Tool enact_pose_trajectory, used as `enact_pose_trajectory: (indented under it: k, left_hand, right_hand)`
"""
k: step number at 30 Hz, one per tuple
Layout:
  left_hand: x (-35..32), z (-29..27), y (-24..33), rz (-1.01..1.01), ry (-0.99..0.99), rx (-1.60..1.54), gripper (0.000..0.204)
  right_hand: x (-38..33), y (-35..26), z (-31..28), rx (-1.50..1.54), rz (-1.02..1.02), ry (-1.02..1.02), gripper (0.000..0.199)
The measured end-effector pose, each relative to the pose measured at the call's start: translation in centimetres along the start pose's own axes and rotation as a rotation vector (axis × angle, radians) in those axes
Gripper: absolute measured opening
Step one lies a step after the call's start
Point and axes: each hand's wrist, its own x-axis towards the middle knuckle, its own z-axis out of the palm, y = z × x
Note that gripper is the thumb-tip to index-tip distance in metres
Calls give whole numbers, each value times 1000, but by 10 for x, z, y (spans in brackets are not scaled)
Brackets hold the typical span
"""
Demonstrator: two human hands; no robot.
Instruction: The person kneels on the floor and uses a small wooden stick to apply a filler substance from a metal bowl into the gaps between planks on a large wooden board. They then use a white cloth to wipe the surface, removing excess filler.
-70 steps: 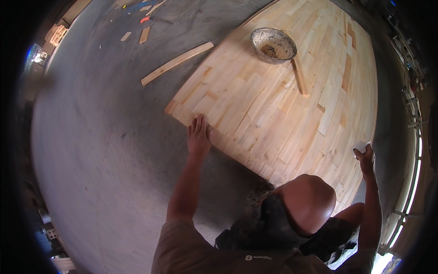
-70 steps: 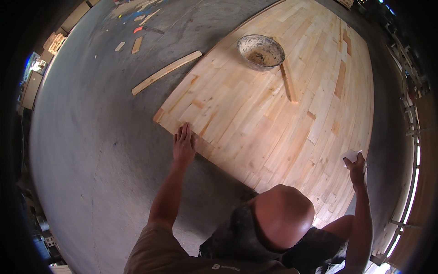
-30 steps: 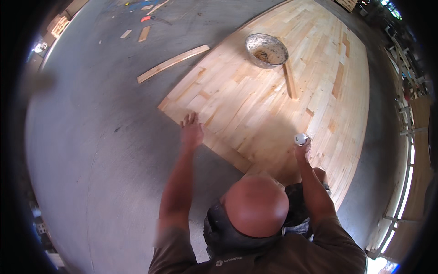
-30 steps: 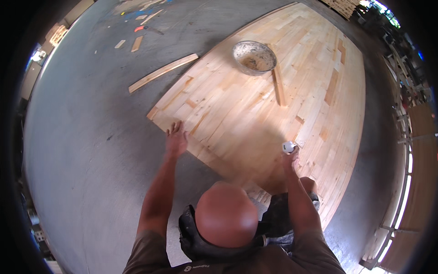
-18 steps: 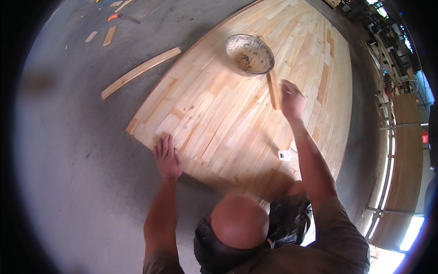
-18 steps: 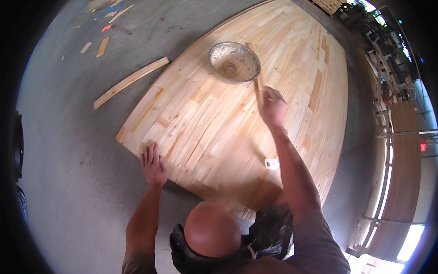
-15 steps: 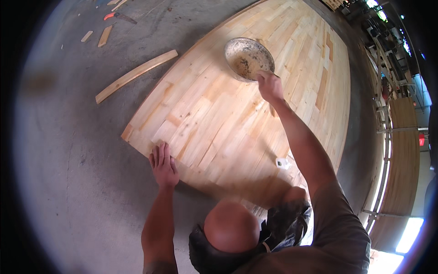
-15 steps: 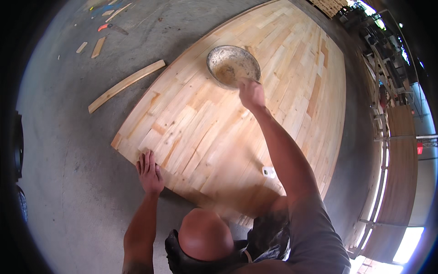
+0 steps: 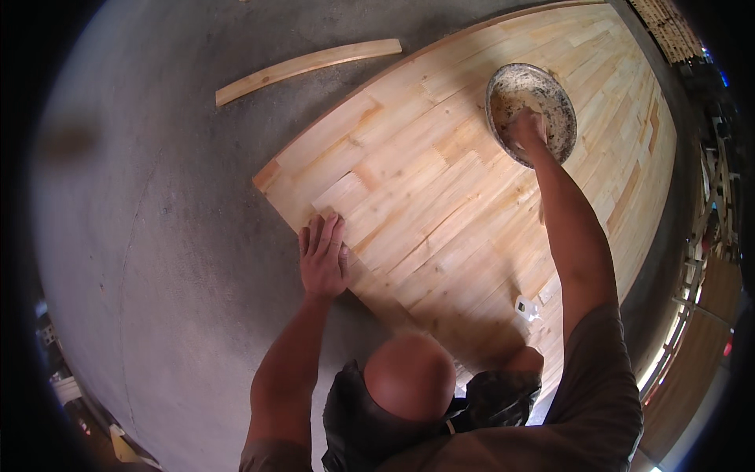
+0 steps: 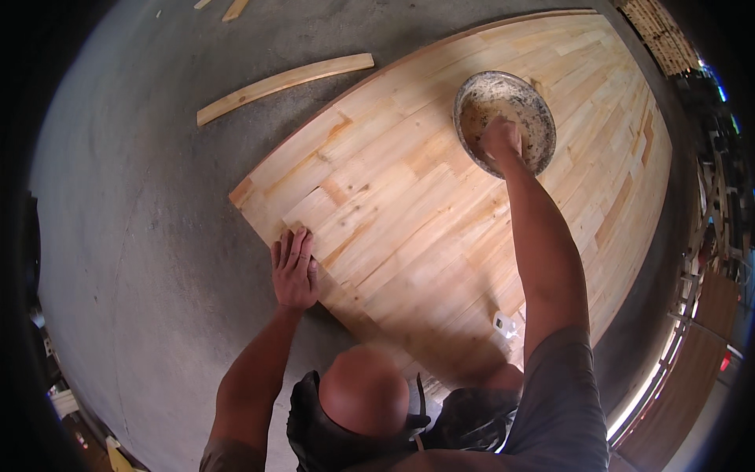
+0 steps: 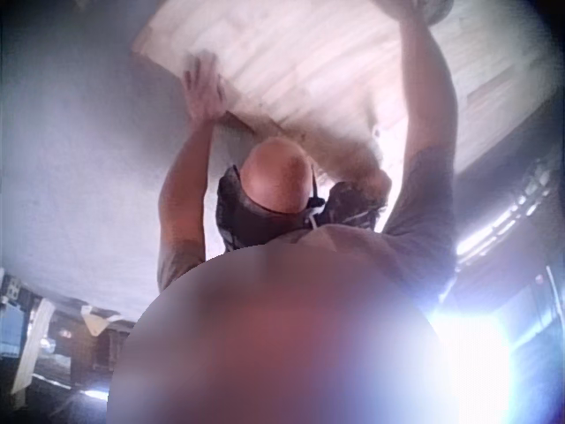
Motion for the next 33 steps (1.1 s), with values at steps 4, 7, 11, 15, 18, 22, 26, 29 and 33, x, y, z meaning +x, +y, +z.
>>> enact_pose_trajectory:
  k: [4,7,11,15,18,22,26,29,33]
  left_hand:
    - [1,0,3,18,44,-7,53]
    - [0,1,3,1,24,11,53]
    - [-3,4,1,22,28,26,53]
    - [-5,9,-2,32,60,29,54]
    - [-6,12,-3,36,76,27,55]
    - [-7,10,-3,13,24,72,55]
    - [-9,8,-2,24,23,55,54]
    - [-6,8,-4,50,36,73,54]
    - [-7,11,-5,24,20,83,55]
  right_hand:
    - [-38,0,-64,320,97,246,21]
    - [-129,-19,-97,687,2,389,16]
    - [-295,-78,-39,1043,-128,-149,16]
    - [-388,-114,33,700,-495,17,24]
    - [-419,-118,44,562,-635,184,45]
    - [-439,-107,24,528,-803,-36,82]
    - [-441,-101,26,342,-608,-24,86]
    - [-438,-107,43,463,-734,-86,91]
    - [-447,-110,56,448,-385,-90,92]
